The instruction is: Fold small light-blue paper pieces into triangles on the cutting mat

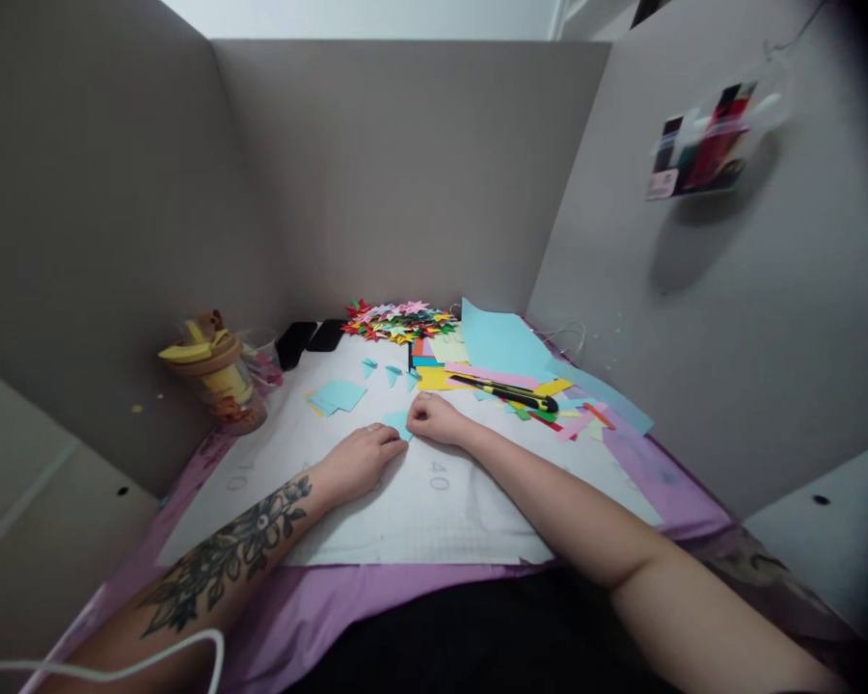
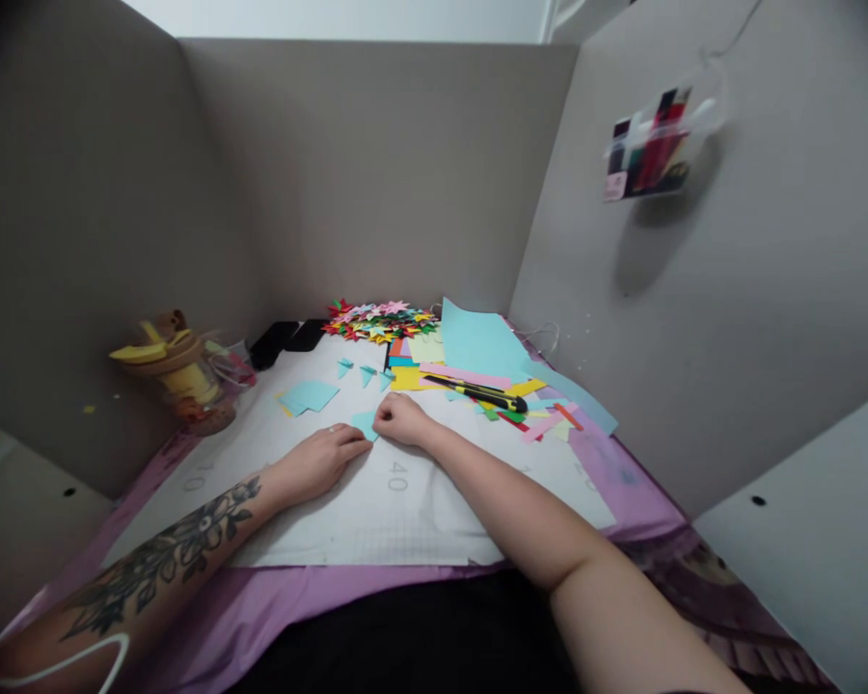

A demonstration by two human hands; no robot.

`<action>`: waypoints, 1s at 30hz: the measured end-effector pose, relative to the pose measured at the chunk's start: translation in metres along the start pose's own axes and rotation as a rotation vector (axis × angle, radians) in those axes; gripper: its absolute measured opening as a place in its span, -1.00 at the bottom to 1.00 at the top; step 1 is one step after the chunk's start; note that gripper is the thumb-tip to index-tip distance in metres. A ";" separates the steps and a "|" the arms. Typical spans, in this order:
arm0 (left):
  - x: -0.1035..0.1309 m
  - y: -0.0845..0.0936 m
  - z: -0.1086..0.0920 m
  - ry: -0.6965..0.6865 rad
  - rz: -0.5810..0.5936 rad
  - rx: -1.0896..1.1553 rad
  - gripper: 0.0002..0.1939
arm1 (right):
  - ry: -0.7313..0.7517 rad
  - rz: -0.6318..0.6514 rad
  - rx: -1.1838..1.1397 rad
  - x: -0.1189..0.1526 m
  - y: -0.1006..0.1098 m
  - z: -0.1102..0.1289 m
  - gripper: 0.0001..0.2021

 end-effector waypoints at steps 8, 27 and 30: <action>0.002 -0.001 0.002 0.004 -0.014 0.011 -0.62 | -0.051 -0.024 0.054 0.002 0.000 0.007 -0.94; -0.002 -0.002 -0.005 0.043 -0.041 -0.030 -0.62 | -0.079 -0.036 0.071 0.001 -0.002 0.007 -0.93; -0.002 -0.002 -0.005 0.042 -0.035 -0.037 -0.64 | -0.093 -0.045 0.075 0.002 -0.002 0.007 -0.93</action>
Point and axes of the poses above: each hand's wrist, its own x-axis away from the middle knuckle, its own y-axis out of the back of the hand, z = x × y, the point moved 2 cm from there along -x, towards the middle knuckle, and after that the axes turned 3 degrees about y, right-handed, at the moved point
